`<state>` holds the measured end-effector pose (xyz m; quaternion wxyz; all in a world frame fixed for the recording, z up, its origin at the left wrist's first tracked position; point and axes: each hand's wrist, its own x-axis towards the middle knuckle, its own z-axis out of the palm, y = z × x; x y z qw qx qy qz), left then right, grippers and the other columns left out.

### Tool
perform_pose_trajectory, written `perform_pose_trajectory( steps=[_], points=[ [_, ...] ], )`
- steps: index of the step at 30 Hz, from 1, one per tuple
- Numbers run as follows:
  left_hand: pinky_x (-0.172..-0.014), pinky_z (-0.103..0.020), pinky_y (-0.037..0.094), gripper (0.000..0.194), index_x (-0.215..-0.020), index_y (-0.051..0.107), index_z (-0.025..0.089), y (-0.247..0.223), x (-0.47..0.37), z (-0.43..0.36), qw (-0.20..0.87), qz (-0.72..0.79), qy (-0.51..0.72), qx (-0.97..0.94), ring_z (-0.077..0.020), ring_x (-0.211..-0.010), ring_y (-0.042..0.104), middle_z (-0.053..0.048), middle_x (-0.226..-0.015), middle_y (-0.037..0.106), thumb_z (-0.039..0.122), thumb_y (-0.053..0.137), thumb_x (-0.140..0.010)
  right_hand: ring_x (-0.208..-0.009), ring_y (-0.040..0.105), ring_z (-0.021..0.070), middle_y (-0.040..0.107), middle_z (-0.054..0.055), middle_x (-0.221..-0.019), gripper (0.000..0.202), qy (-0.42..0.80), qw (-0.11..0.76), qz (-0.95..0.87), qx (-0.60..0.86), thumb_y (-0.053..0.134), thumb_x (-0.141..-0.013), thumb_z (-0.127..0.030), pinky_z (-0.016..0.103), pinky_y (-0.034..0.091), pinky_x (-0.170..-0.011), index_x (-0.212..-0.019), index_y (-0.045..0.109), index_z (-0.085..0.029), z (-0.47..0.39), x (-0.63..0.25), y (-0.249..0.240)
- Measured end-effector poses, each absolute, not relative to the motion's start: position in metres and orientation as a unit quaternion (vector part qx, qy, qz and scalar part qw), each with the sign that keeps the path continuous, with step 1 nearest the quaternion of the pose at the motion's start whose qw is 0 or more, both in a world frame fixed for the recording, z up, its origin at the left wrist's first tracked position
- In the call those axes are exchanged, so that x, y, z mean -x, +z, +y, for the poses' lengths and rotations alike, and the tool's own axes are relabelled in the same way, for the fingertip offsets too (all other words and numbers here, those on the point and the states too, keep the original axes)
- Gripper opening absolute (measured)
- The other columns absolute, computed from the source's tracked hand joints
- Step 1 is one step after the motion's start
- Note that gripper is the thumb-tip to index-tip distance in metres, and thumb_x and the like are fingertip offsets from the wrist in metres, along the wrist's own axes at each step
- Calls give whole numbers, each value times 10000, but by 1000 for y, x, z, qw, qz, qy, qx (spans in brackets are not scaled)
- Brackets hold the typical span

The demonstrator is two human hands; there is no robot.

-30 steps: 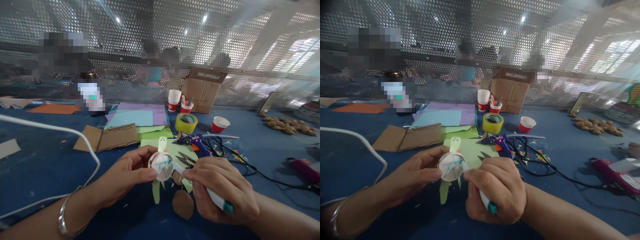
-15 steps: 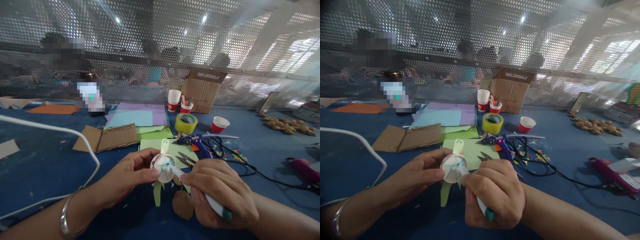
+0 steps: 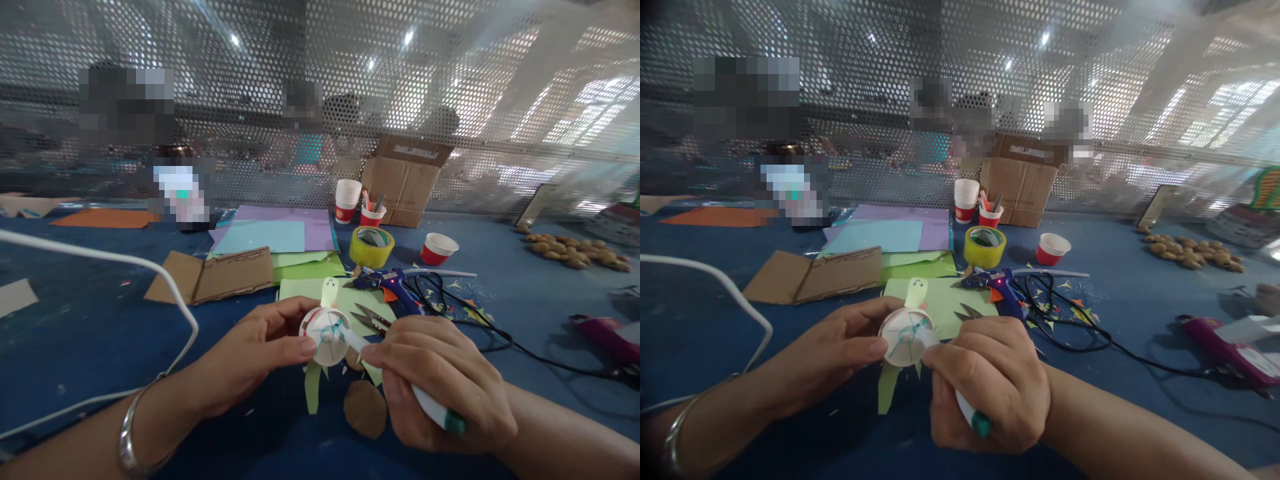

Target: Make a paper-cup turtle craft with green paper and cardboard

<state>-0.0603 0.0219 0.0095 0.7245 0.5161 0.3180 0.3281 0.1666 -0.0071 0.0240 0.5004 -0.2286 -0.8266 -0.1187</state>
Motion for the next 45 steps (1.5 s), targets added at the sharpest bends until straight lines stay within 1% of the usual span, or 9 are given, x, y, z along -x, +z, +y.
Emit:
perform_pose_trajectory(
  steps=[4,9,15,18,25,32,36,40,45],
  points=[
    [-787,-225,449,407,-1179,701,204,10,60,22,723,331,338,-504,-150,-921,610,-30,-1017,713,317,794,-800,-578,696,147,719,43,-632,193,-116,493,-832,225,549,-732,-6,271,605,-589,-827,694,-90,-7,-168,25],
    [-751,-217,451,399,-1181,699,207,11,61,21,725,327,339,-503,-139,-875,610,-25,-992,714,283,795,-801,-561,696,150,710,26,-618,206,-122,480,-835,238,543,-740,-8,271,593,-543,-845,684,-116,-7,-170,27],
    [-802,-235,461,388,-1173,707,213,13,62,21,715,328,353,-506,-167,-950,622,-40,-1056,725,274,795,-800,-557,702,145,716,22,-618,213,-124,483,-835,233,538,-742,-2,264,603,-551,-850,677,-122,-7,-170,29],
    [-785,-232,455,395,-1184,709,216,12,61,22,716,326,331,-522,-156,-912,617,-28,-1026,723,297,792,-806,-563,706,147,723,31,-621,210,-125,481,-838,225,546,-738,3,264,604,-560,-853,677,-114,-8,-170,28],
    [-826,-243,456,431,-1198,714,227,11,61,22,716,339,323,-518,-168,-954,623,-29,-1061,735,343,810,-794,-587,714,154,730,43,-643,201,-121,482,-840,215,558,-735,-7,271,616,-593,-862,679,-105,-7,-170,27],
    [-853,-283,467,478,-1209,719,216,12,62,20,719,347,311,-516,-213,-978,638,-55,-1073,744,386,819,-773,-557,706,156,714,33,-618,208,-123,484,-835,231,560,-732,2,266,596,-555,-854,682,-116,-7,-170,29],
    [-837,-277,469,438,-1184,734,228,13,62,20,716,342,321,-516,-207,-952,641,-44,-1056,745,365,816,-776,-559,703,160,715,26,-627,231,-119,488,-831,238,547,-743,-7,275,595,-538,-883,685,-128,-8,-170,28],
    [-816,-267,470,399,-1142,753,218,14,60,19,711,341,338,-514,-187,-888,634,-35,-972,743,350,820,-772,-567,708,163,718,32,-637,229,-121,483,-837,228,566,-728,-5,270,605,-551,-890,683,-117,-7,-171,29],
    [-845,-263,462,397,-1174,741,231,12,59,19,726,329,329,-506,-192,-976,636,-38,-1044,751,342,803,-798,-565,711,150,725,27,-629,230,-121,474,-843,223,542,-732,6,258,615,-563,-862,680,-125,-7,-171,31]
  ],
)
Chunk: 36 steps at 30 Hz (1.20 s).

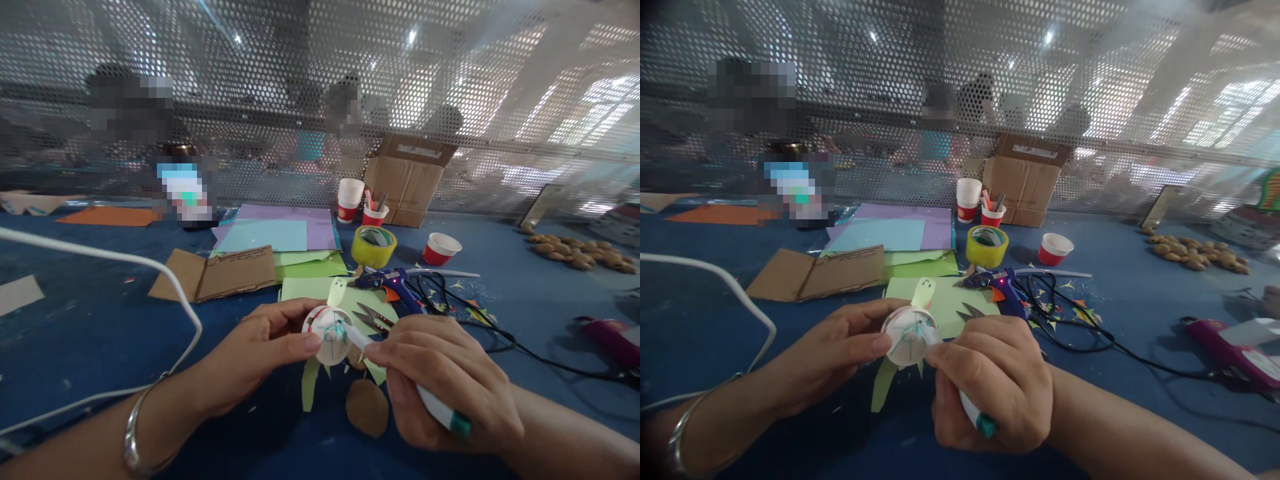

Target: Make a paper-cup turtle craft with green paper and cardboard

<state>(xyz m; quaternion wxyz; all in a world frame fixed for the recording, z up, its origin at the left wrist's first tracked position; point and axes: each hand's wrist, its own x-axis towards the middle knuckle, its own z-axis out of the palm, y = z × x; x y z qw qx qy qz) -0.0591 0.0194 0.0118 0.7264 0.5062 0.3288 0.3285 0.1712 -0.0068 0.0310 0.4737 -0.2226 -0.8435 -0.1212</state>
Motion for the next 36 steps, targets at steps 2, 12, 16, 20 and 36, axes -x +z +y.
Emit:
perform_pose_trajectory(
  steps=[2,12,16,20,36],
  points=[
    [-874,-271,455,404,-1200,730,223,10,60,20,733,328,318,-504,-199,-1010,631,-49,-1084,750,347,783,-819,-555,706,147,720,23,-621,229,-124,475,-841,228,540,-737,2,254,609,-550,-860,681,-129,-7,-171,31],
    [-800,-255,444,426,-1223,715,213,10,60,21,730,342,323,-495,-187,-950,607,-57,-1064,733,336,772,-820,-579,713,146,734,28,-651,221,-118,474,-843,223,535,-738,-7,266,634,-571,-866,674,-121,-10,-172,31],
    [-805,-253,442,417,-1217,720,217,10,60,22,730,340,323,-497,-178,-938,599,-47,-1040,727,321,772,-817,-576,706,137,731,33,-644,220,-115,484,-839,221,523,-747,-2,267,622,-593,-849,685,-110,-12,-169,29],
    [-826,-248,441,408,-1210,731,228,9,58,22,741,326,310,-498,-172,-952,606,-35,-1037,727,338,778,-820,-562,699,144,720,34,-631,225,-115,497,-832,219,522,-744,-11,265,604,-569,-842,694,-116,-10,-166,26],
    [-776,-216,445,317,-1149,754,235,12,61,22,735,326,333,-493,-150,-903,596,-18,-990,722,309,757,-840,-567,680,148,698,39,-613,199,-111,534,-811,212,537,-720,-8,287,578,-582,-797,701,-91,-11,-162,16]
  ],
)
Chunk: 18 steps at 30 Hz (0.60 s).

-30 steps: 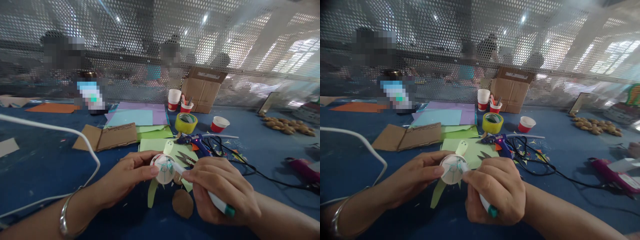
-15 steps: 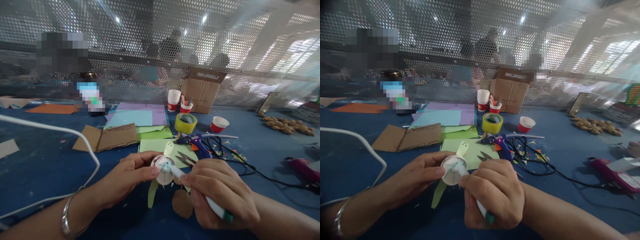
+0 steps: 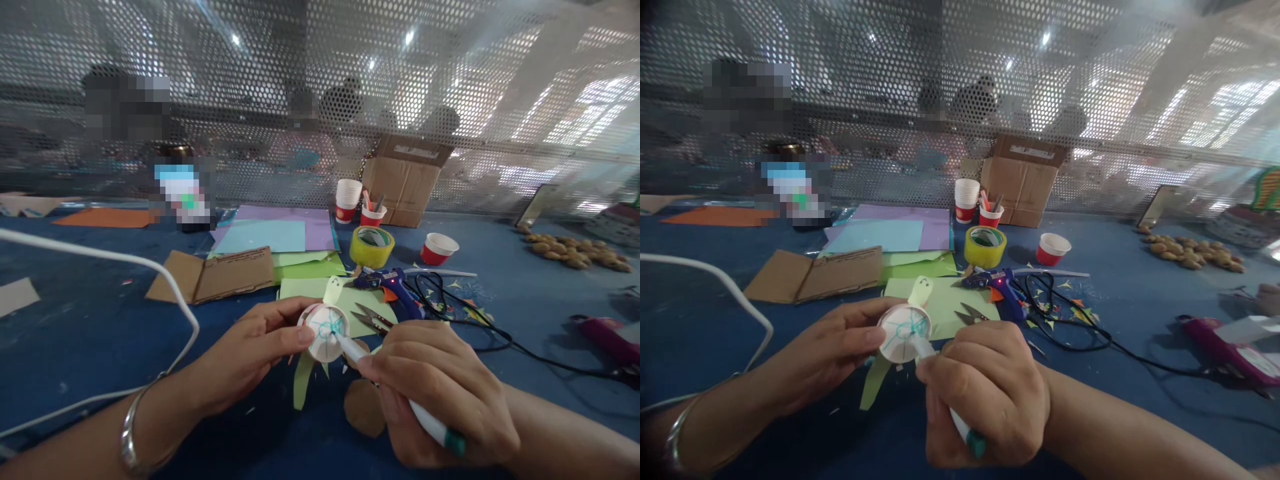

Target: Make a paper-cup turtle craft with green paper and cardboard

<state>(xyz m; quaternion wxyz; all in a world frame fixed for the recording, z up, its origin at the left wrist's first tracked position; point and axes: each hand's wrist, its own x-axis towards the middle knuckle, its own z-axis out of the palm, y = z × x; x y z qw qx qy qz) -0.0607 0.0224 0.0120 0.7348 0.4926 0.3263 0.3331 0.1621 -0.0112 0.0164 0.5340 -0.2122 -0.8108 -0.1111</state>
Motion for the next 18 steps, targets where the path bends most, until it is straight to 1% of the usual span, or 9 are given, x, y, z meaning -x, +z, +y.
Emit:
perform_pose_trajectory(
  steps=[3,9,13,18],
  points=[
    [-795,-228,453,339,-1167,747,236,11,60,23,733,324,342,-490,-159,-925,607,-29,-1013,732,308,762,-835,-561,677,151,690,39,-606,207,-109,559,-795,207,528,-718,-15,295,577,-579,-804,702,-89,-12,-160,12],
    [-808,-220,454,368,-1198,737,248,10,58,22,736,321,337,-492,-146,-927,611,-16,-1008,732,308,766,-836,-564,680,153,694,36,-621,248,-96,554,-804,193,500,-698,-7,291,580,-573,-824,700,-80,-13,-158,11],
    [-822,-221,453,375,-1190,744,257,9,58,21,731,318,330,-505,-146,-940,617,-7,-1004,733,341,784,-827,-545,668,149,695,30,-618,247,-101,583,-783,193,496,-694,-4,295,573,-561,-813,697,-84,-13,-154,9],
    [-876,-236,452,441,-1237,722,273,5,58,21,728,323,310,-520,-164,-1004,628,-16,-1071,747,388,793,-817,-549,669,150,695,32,-621,229,-110,581,-780,204,518,-709,-3,291,573,-551,-823,697,-89,-12,-154,9]
  ],
)
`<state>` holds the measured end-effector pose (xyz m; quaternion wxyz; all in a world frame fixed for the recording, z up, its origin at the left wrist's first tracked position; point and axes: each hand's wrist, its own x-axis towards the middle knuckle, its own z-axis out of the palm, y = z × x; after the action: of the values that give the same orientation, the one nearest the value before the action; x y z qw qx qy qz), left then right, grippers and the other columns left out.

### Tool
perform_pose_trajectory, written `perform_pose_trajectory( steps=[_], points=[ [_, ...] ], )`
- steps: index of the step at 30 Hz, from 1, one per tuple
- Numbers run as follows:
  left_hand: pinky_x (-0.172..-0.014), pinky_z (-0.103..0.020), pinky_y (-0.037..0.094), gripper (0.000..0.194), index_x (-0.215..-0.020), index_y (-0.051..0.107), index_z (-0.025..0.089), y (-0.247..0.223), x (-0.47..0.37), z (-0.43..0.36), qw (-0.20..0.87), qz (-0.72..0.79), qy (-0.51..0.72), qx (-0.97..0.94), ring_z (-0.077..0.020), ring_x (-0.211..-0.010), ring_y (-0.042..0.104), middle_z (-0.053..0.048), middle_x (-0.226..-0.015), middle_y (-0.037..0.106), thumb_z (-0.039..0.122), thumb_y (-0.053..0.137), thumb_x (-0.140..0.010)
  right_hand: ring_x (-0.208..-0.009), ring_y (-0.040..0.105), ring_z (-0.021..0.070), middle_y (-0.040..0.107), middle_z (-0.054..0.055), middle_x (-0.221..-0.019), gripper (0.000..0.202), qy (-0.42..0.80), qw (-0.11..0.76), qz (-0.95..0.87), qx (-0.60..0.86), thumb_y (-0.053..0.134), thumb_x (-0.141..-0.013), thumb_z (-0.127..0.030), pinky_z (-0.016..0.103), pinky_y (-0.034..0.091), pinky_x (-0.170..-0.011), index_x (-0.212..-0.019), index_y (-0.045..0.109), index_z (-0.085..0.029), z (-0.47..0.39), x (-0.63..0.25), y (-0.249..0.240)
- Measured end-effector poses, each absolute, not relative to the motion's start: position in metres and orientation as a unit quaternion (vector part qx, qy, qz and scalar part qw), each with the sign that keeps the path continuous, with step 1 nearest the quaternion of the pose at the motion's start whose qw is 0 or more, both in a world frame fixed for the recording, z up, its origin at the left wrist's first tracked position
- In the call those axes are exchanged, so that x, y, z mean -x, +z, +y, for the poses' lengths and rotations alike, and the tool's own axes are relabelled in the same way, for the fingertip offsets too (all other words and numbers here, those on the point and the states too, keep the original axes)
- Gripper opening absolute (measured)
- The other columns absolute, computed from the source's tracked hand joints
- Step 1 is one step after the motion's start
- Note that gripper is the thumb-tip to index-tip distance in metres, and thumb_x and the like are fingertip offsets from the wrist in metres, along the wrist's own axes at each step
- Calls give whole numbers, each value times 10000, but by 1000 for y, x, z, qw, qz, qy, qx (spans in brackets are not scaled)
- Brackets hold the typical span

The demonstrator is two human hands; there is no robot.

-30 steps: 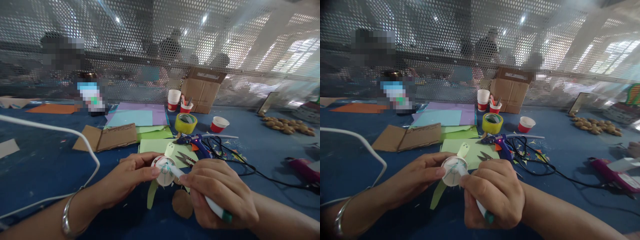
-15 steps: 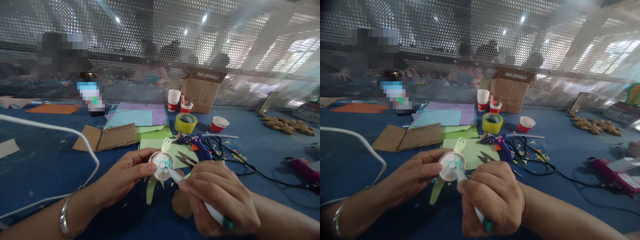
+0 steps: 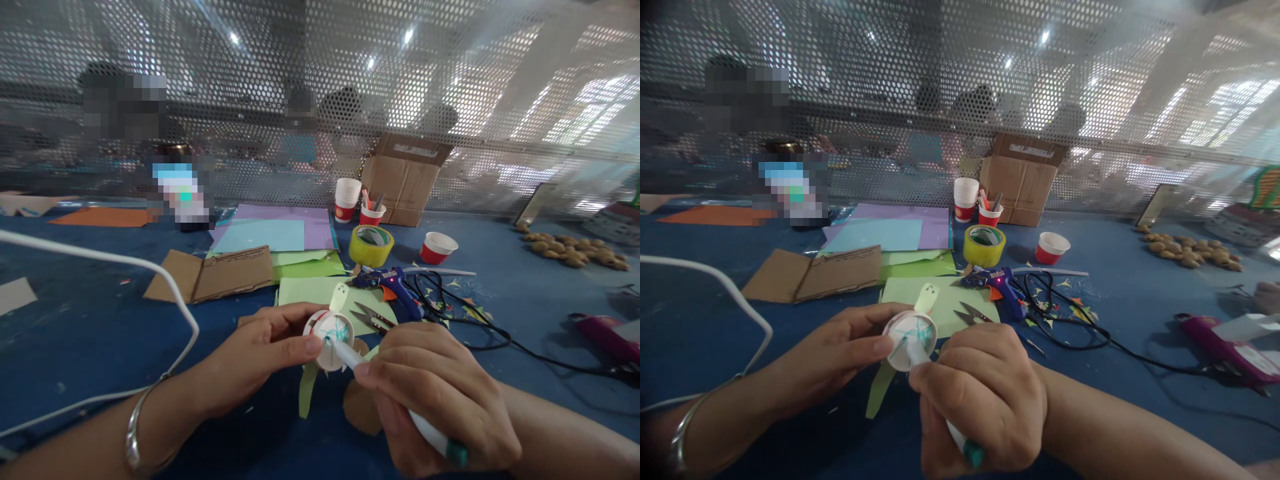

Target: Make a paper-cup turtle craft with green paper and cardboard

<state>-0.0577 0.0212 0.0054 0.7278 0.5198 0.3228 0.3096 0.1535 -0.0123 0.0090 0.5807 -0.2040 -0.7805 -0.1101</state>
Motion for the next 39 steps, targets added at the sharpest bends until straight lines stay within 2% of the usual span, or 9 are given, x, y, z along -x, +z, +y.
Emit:
perform_pose_trajectory(
  steps=[3,10,15,19,27,34,39],
  points=[
    [-885,-240,452,420,-1236,725,266,6,57,22,727,308,293,-540,-165,-1002,624,-17,-1062,748,397,769,-840,-544,669,144,692,24,-611,210,-115,576,-780,213,539,-725,-13,287,575,-567,-825,695,-110,-12,-156,12],
    [-883,-241,453,445,-1248,719,262,5,60,21,729,320,302,-525,-173,-1003,621,-18,-1074,742,387,780,-825,-579,700,140,721,38,-636,225,-108,491,-837,216,535,-712,5,273,589,-609,-837,691,-100,-13,-169,25],
    [-874,-253,461,441,-1225,731,238,7,61,21,735,324,314,-506,-185,-994,625,-38,-1064,748,380,788,-812,-590,701,141,732,43,-652,230,-99,490,-838,219,528,-709,10,278,590,-610,-832,692,-93,-13,-171,26],
    [-809,-227,463,377,-1183,754,235,11,60,21,735,319,330,-499,-159,-919,623,-29,-1001,749,338,780,-821,-583,693,141,717,33,-630,230,-99,517,-822,217,532,-707,7,282,587,-608,-827,692,-107,-13,-166,20],
    [-809,-232,469,388,-1180,756,230,12,59,21,730,328,339,-494,-168,-934,632,-42,-1022,753,321,797,-805,-550,664,154,673,32,-589,215,-102,589,-775,205,521,-707,-12,298,565,-569,-787,705,-87,-14,-154,6],
    [-857,-251,471,414,-1202,746,258,9,58,21,725,327,332,-507,-185,-991,641,-33,-1072,760,344,806,-801,-502,643,146,676,31,-574,234,-93,609,-763,195,492,-670,4,297,559,-534,-742,699,-78,-14,-149,8],
    [-905,-266,458,426,-1245,723,256,6,59,22,717,317,310,-538,-197,-1043,634,-39,-1112,759,381,768,-840,-518,654,146,685,24,-588,234,-100,615,-756,200,499,-692,-11,290,562,-552,-770,706,-89,-13,-150,7]
  ],
)
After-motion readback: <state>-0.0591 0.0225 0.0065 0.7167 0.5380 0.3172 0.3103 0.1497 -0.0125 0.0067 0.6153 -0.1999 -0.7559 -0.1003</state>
